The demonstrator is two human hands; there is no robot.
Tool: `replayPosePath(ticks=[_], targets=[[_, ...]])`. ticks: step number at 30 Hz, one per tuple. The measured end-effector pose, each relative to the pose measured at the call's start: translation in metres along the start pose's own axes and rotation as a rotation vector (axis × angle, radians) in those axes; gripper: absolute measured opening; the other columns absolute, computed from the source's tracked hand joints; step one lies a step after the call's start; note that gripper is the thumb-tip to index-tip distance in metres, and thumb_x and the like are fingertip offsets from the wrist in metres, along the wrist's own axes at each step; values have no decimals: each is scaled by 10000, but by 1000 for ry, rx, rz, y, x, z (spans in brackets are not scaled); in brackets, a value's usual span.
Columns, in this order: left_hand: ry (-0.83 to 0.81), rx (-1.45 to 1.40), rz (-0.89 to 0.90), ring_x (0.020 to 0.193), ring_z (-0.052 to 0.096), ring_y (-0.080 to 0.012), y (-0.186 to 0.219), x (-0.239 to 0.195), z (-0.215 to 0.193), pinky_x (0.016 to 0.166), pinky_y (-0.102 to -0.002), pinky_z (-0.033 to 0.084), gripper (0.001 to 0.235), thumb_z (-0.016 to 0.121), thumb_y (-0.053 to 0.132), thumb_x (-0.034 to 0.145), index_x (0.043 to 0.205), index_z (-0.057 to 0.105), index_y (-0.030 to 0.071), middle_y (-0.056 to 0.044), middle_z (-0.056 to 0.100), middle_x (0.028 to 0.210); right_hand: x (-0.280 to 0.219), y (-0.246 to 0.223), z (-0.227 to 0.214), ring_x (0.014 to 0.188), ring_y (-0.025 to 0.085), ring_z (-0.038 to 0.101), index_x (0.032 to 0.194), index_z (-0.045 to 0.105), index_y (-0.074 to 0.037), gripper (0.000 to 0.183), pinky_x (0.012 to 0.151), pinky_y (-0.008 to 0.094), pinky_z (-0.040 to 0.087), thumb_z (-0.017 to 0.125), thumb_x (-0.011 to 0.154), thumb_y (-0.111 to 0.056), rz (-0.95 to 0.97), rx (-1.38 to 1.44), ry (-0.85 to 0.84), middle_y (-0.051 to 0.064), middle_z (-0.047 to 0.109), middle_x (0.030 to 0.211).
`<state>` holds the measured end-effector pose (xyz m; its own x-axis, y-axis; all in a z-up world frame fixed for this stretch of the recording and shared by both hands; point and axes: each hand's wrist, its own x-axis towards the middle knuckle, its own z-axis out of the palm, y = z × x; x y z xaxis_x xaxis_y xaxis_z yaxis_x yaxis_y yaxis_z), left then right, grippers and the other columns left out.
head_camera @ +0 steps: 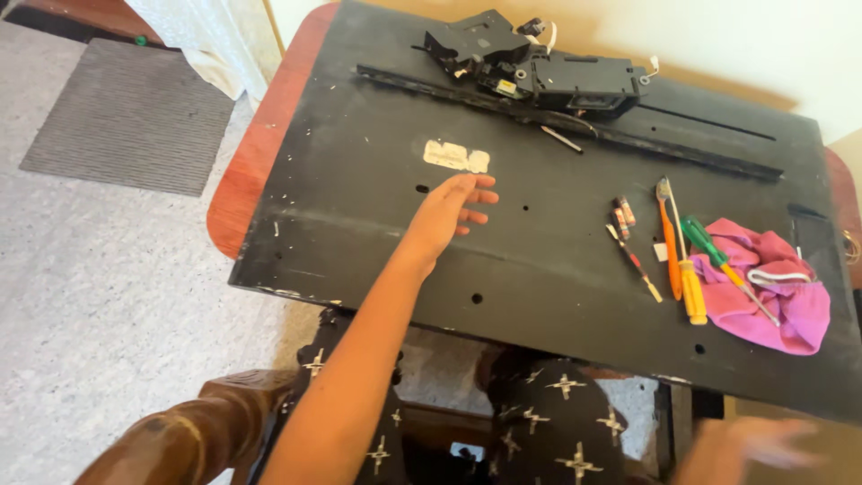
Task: The person cleans a circuit board and a black plastic housing using a toothbrush and a pink cloth. They brush the components on the board and wipe the housing, then place the items on the table.
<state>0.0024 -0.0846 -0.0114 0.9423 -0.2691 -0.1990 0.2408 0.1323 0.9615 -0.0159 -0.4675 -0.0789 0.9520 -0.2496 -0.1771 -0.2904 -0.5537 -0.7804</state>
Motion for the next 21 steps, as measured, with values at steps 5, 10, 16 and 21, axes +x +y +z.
replayPosePath(ticks=[5,10,16,21], targets=[[60,-78,22,885,646,-107,2,2,-5,798,-294,484,423,434,419,1014,1254,669,162,21,743,1165,5,-58,-35,1026,387,678,1281,655,-19,449,883,505,537,708,869,-190,-248,-119,167,227,691,1147],[88,-61,49,874,641,-98,11,3,-15,787,-278,481,388,453,381,1021,1243,685,163,22,749,1144,81,-114,-48,997,402,688,1266,668,-5,462,856,509,546,728,851,-199,-491,-308,261,245,701,1119],[234,2,100,859,634,-92,6,13,-17,781,-258,495,313,517,312,1011,1185,717,146,8,764,1087,160,-127,-21,963,420,699,1247,684,12,478,823,515,556,753,829,-209,-463,-720,112,267,713,1086],[249,19,187,847,667,-100,7,20,-4,806,-266,549,274,558,266,1006,1173,723,126,-6,771,1049,261,-183,0,935,435,709,1232,697,26,493,795,520,564,773,811,-218,-387,-979,-82,284,722,1058]])
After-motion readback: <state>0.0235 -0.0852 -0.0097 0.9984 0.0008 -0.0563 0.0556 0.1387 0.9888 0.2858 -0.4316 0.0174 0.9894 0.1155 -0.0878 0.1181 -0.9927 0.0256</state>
